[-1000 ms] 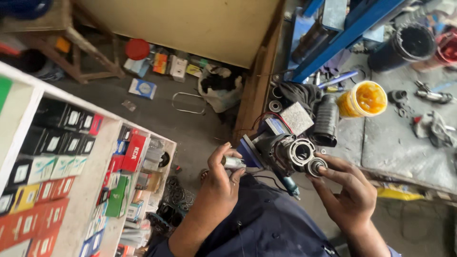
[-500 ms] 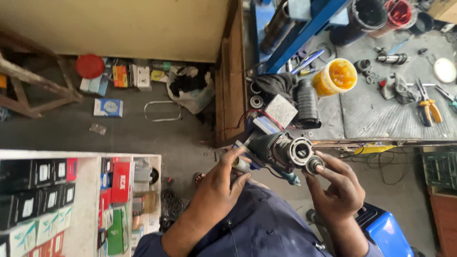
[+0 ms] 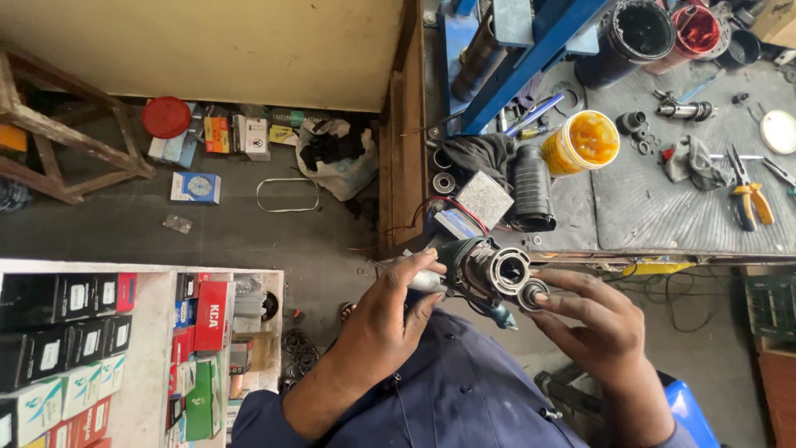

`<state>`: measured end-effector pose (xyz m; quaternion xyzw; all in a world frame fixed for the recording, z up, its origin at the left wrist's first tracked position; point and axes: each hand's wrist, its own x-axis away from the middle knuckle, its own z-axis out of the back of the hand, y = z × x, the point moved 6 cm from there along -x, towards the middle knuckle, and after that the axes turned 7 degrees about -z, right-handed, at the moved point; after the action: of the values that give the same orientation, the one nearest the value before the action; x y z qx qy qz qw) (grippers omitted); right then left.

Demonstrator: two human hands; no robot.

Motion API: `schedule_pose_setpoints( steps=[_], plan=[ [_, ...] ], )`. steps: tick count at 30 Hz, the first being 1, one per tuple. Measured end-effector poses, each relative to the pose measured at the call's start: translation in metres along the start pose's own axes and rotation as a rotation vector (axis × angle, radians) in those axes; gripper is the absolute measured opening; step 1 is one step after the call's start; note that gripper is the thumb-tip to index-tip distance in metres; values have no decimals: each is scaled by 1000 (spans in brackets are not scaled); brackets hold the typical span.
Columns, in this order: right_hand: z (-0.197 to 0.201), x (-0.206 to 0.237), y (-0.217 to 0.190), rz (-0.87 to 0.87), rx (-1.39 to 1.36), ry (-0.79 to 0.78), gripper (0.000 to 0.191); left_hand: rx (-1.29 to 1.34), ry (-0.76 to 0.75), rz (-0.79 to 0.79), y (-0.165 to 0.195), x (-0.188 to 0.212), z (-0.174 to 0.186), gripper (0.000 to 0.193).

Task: The person assembles a small electric motor by inserting a cylindrical metal component into the motor housing, then applies grease to the internal bearings using a small brush. The person rotates the component to spread the grease and continues to adjust the assembly.

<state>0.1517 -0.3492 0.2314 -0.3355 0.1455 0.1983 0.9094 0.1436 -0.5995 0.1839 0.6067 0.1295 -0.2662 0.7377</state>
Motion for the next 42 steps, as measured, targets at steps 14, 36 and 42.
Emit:
schedule_pose_setpoints(
  steps=[14,36,42],
  plan=[
    [-1,-12,14,239,-92,13,29,-29,82,-125,25,-18,-7,60],
    [2,-5,-5,137,83,61,26,-28,87,-198,44,-25,-21,61],
    [1,1,1,134,-14,64,34,-25,66,-148,41,-24,-27,61]
  ],
)
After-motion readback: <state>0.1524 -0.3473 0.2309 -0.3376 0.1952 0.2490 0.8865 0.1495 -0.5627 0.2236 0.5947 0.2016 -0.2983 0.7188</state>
